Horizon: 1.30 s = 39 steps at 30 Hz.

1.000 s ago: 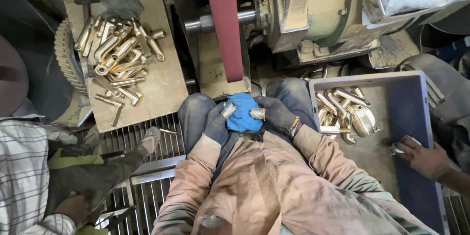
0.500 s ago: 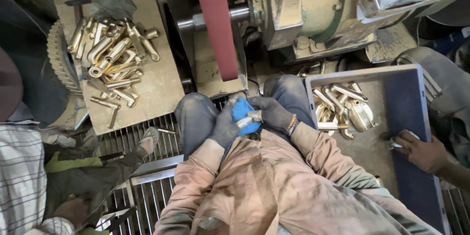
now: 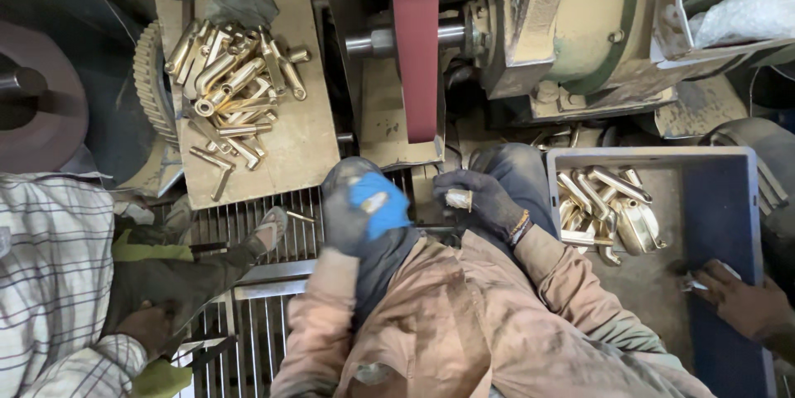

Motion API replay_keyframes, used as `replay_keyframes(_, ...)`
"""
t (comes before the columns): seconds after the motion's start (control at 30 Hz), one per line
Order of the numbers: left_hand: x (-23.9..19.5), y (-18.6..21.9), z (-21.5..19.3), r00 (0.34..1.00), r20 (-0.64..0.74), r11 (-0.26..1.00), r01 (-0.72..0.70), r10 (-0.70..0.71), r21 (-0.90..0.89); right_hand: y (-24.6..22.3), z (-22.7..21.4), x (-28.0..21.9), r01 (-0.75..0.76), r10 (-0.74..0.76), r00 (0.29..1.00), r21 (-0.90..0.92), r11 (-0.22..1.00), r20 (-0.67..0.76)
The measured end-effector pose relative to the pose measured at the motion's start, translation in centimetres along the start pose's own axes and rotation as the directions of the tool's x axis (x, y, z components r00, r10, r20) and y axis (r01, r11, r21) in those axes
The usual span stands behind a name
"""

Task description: The person holds a metal part and presses it against a moving sanding belt, then places the finished part into a bin.

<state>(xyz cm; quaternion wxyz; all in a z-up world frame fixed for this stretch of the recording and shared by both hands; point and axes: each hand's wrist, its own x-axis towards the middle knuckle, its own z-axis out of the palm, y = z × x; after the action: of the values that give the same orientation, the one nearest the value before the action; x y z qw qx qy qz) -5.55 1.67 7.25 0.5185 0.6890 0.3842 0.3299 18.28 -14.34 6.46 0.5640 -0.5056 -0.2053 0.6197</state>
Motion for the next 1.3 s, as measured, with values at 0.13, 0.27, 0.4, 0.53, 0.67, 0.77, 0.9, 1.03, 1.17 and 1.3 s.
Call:
replay_keyframes(0.13,0.1,-0.8,-7.5,0.999,-0.019,0.992,-0.049,0.048,-0.117,0.0,0.0,-0.1,-0.024,0.023,1.000,0.006,1.000,0.018)
replay_keyframes(0.27,1.8,-4.5,-9.4,0.976,0.159,0.862,0.046,-0.146,0.505,-0.1,0.4,-0.2,-0.065,0.065,0.998,0.012,0.998,-0.013)
replay_keyframes(0.4,-2.8,-3.4,-5.2,0.979,0.044,0.857,-0.194,0.198,0.478,-0.1,0.3,-0.1,-0.040,0.038,0.999,-0.137,0.990,-0.023)
replay_keyframes(0.53,-3.7,-0.3,-3.9,0.983,-0.038,0.868,-0.140,0.180,0.477,0.1,0.5,-0.1,-0.113,0.113,0.993,-0.002,0.994,-0.044)
replay_keyframes(0.67,-4.1,1.1,-5.1,0.974,0.014,0.852,-0.205,0.227,0.481,0.1,0.7,0.1,-0.105,0.105,0.994,0.012,0.994,-0.040)
replay_keyframes(0.77,-4.3,1.7,-5.6,0.998,0.026,0.861,-0.059,0.053,0.506,0.1,0.8,-0.1,-0.117,0.119,0.992,0.032,0.993,-0.046)
replay_keyframes(0.9,-3.4,1.5,-7.1,0.997,-0.035,0.858,-0.047,0.075,0.512,0.0,1.0,-0.1,-0.115,0.116,0.993,0.076,0.990,-0.014)
replay_keyframes(1.03,-3.2,1.4,-7.0,0.990,-0.032,0.838,-0.097,0.135,0.536,-0.1,1.0,0.0,-0.139,0.139,0.989,0.014,0.990,-0.050)
replay_keyframes(1.17,-4.2,1.4,-5.0,0.994,0.060,0.824,-0.110,0.092,0.556,0.3,0.8,0.2,-0.122,0.124,0.992,0.048,0.991,-0.037)
replay_keyframes(1.3,-4.2,-1.9,-5.8,0.991,-0.059,0.882,-0.081,0.122,0.465,0.5,0.8,0.2,-0.123,0.125,0.992,0.129,0.984,-0.008)
